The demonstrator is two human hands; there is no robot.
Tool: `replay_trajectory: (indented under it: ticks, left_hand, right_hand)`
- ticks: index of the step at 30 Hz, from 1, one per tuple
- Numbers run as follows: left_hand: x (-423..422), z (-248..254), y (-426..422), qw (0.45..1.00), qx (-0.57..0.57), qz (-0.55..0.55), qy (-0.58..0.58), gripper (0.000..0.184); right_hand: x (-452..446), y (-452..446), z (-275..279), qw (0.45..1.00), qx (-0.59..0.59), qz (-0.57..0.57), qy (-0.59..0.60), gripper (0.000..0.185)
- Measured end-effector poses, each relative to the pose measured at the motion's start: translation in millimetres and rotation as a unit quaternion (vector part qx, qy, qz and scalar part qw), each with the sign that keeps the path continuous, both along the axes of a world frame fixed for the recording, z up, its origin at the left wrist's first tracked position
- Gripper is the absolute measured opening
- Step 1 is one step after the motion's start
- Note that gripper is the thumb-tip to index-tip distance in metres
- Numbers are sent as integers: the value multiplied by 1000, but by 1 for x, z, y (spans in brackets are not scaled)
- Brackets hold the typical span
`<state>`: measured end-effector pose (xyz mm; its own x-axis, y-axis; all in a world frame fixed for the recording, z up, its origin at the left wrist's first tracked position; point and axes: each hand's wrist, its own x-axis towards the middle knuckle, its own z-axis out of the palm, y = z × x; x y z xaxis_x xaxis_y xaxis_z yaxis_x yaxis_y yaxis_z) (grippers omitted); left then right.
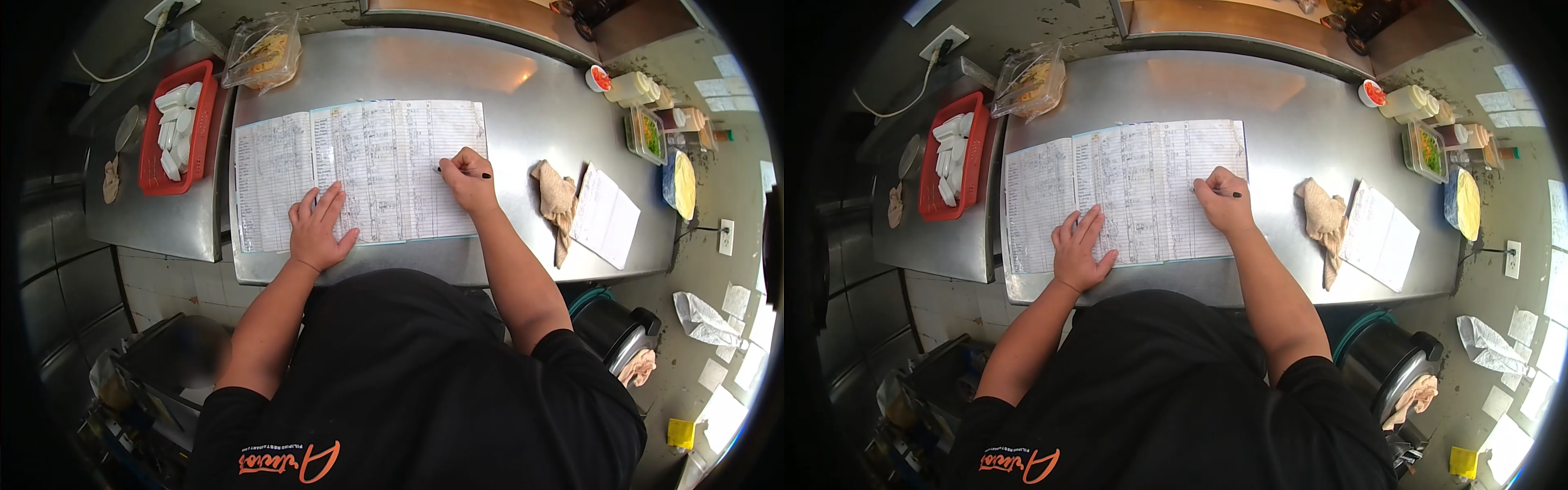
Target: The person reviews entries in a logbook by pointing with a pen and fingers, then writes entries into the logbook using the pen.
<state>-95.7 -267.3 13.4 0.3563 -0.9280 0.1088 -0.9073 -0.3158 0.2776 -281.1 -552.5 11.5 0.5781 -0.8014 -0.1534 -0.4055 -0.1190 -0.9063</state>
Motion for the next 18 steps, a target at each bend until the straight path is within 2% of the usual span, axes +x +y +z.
replay_trajectory:
  ticks: [18]
  left_hand:
    - [0, -1, 2, 1000, -1, 6, 8, 73]
  right_hand:
    - [0, 0, -4, 1000, -8, 4, -5, 28]
